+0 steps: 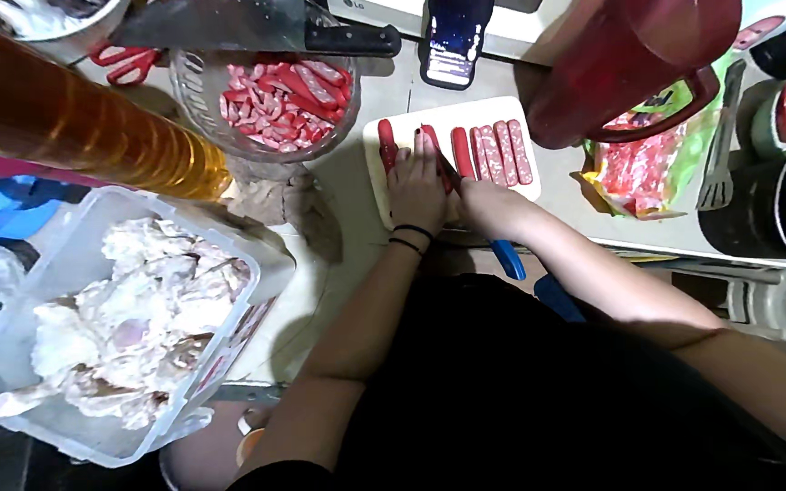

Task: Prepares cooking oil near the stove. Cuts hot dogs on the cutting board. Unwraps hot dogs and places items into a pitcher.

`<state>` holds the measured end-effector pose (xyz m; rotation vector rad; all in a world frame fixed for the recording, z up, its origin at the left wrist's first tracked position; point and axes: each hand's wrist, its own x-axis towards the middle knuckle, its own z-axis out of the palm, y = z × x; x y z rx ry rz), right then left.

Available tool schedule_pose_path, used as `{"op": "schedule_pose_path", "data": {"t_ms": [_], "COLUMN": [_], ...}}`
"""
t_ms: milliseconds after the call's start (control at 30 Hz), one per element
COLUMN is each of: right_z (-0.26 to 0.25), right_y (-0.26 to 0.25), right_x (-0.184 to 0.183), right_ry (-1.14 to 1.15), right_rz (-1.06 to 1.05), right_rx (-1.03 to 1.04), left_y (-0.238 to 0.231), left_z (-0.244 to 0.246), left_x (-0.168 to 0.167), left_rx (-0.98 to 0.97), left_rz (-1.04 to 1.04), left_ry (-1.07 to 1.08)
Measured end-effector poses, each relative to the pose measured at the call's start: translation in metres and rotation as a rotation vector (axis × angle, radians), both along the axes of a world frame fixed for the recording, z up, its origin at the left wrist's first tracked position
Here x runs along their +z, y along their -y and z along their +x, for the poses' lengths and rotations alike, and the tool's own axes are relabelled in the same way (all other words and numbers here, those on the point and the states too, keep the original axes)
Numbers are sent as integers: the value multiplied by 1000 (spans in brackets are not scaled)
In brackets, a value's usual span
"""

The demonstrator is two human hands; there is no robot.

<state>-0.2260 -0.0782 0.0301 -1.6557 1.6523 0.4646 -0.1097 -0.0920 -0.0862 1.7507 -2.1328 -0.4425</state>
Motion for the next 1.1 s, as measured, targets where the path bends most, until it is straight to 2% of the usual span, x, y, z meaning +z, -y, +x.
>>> {"op": "schedule_pose_path", "data": {"t_ms": [367, 467, 567, 700, 800, 933, 1100], "right_z": [-11, -22, -37, -66, -75, -55, -17], "right_y": [-31, -55, -71, -80, -79, -69, -32], "right_x": [1, 3, 13, 29, 46, 35, 3], "right_ry": [-6, 29, -25, 54, 113, 182, 109], "right_rz": [77, 31, 95, 187, 169, 67, 40], "right_rx": [-22, -40, 45, 55, -33, -28, 48], "left_y": [1, 0, 0, -1, -2, 15, 36], "left_z": [-2, -2, -3, 5, 25, 48, 46], "left_x": [-1, 0, -2, 4, 29, 44, 47], "left_rx": [-16, -18, -12, -42, 53, 242, 190], "left_rz": [3, 0, -9, -52, -121, 84, 188], "left_ry": [80, 78, 82, -108, -185, -141, -154]}}
